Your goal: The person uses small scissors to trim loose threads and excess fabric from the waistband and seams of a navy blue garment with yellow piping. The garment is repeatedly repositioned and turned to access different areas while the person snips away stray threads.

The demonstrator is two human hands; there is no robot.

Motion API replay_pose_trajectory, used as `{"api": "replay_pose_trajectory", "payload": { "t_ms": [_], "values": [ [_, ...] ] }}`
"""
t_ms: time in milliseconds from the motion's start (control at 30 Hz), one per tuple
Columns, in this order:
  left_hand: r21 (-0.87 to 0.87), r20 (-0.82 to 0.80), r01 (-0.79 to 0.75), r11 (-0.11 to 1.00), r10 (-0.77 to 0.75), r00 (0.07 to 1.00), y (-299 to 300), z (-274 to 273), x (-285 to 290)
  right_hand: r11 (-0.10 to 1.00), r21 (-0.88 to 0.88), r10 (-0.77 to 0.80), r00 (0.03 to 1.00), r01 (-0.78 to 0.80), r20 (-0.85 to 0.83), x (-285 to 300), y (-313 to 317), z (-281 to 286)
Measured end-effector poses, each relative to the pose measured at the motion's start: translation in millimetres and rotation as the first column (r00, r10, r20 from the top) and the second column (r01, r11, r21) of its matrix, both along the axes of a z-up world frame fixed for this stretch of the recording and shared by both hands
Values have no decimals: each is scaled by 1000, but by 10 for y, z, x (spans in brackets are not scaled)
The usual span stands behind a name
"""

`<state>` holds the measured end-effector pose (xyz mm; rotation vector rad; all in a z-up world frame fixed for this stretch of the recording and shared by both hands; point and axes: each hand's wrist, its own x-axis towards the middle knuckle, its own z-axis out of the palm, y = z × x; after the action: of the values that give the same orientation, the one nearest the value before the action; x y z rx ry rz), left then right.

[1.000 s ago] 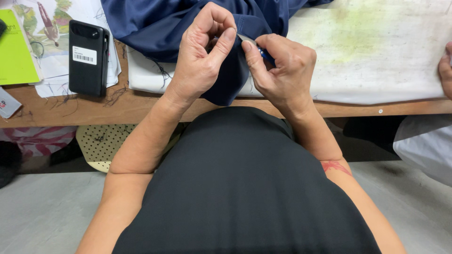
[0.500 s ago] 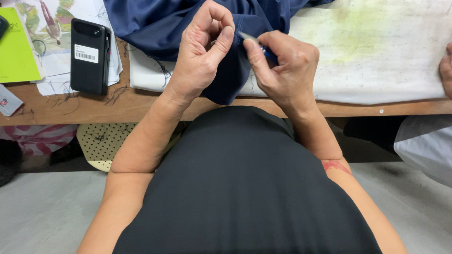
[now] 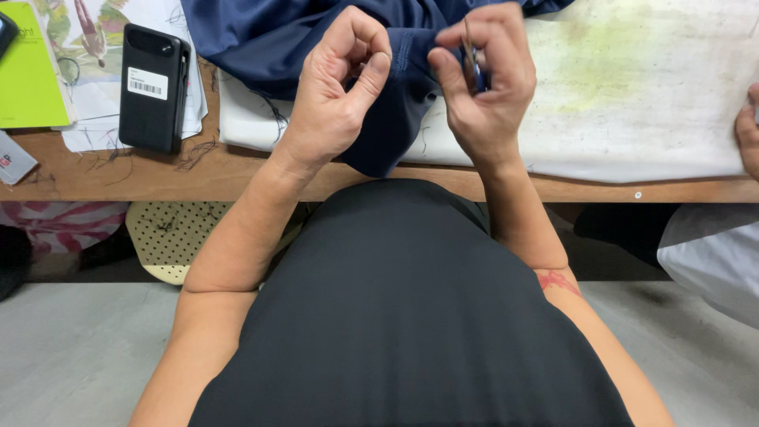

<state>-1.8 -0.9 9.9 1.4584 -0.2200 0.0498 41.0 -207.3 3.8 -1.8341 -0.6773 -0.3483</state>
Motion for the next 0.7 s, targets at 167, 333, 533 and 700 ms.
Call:
{"api": "replay_pose_trajectory", "payload": {
  "t_ms": [167, 333, 533, 700],
  "values": [
    [221, 144, -160, 962, 130, 981, -107, 114, -73, 997, -47, 72, 995, -69, 62, -146, 147, 138],
    [188, 122, -212, 959, 192, 974, -166, 99, -97, 974, 183, 166, 967, -131, -191, -179, 205, 201],
    [44, 43, -162, 986, 160, 986, -114, 41, -68, 970, 197, 193, 938, -139, -287, -105, -100, 209],
    [108, 81, -178, 978, 170, 982, -138, 55, -60, 946, -316, -25, 989, 72, 149, -244, -91, 179]
  ]
}}
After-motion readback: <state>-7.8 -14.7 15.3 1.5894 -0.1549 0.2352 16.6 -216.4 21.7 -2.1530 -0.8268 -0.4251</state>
